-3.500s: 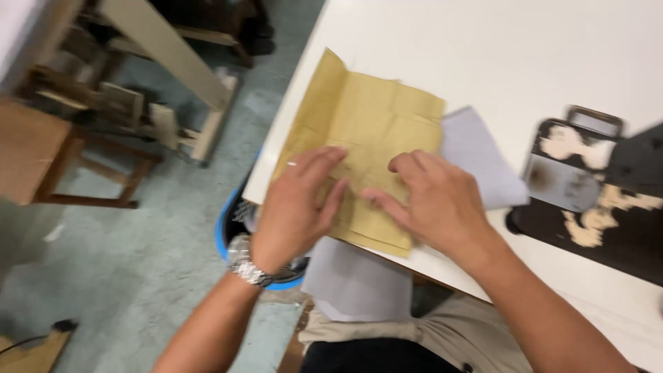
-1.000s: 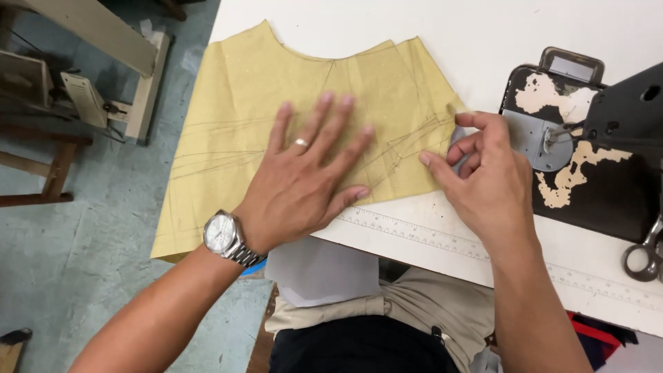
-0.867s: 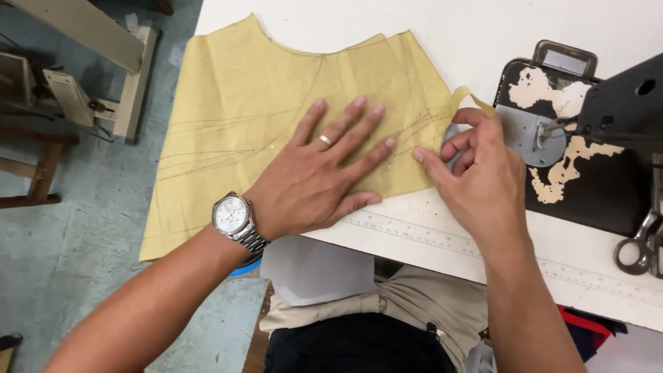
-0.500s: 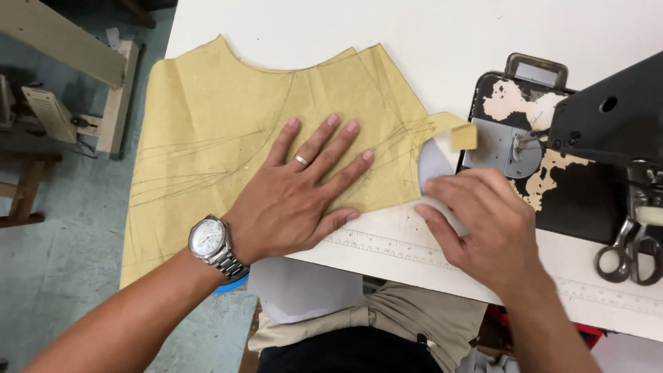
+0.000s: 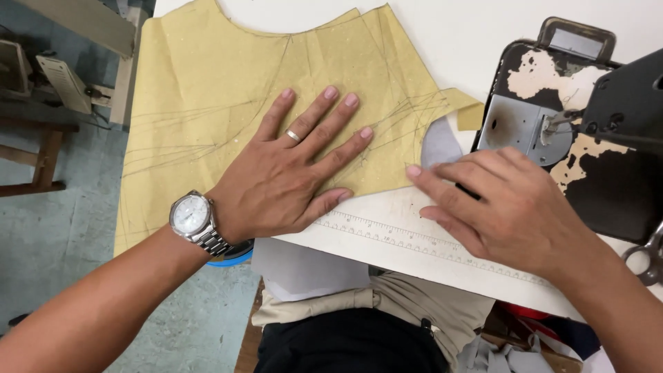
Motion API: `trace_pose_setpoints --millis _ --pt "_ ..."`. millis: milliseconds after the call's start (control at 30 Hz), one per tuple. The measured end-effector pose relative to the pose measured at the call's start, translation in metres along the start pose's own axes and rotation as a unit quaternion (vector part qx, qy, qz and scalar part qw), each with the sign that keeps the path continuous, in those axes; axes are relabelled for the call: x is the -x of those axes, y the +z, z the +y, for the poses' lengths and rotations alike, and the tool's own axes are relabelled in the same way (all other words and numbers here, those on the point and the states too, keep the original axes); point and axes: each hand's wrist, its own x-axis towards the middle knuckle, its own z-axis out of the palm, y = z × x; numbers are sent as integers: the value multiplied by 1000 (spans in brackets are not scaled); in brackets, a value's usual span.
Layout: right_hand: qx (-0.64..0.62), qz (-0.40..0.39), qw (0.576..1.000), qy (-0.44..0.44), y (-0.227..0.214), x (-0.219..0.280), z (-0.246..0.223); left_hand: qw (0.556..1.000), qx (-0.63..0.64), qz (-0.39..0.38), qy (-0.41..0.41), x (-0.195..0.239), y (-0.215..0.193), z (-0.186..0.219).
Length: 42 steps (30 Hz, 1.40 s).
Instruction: Cutting fabric pieces with scissors following a pattern and aligning them with paper patterns on a workbench.
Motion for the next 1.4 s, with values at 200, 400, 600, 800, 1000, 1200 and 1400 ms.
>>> trace_pose_setpoints --millis 200,400,600,800,1000,1200,1400 --pt "42 5 999 1 14 11 1 1000 19 -22 -5 1 -4 1" --pt "48 1 999 -5 10 16 -3 998 58 -8 -18 9 -12 -6" --pt "58 -2 998 30 15 27 -2 999 23 15 -25 16 -7 -10" --pt "32 3 999 31 12 29 1 999 17 11 -34 18 -6 -6" --pt "30 0 999 28 11 26 1 999 -15 20 -29 19 -7 -4" --pt "33 -7 999 24 5 17 -3 999 18 7 -32 16 -10 -5" --pt "35 1 999 11 6 14 -1 998 56 15 -39 15 -13 -7"
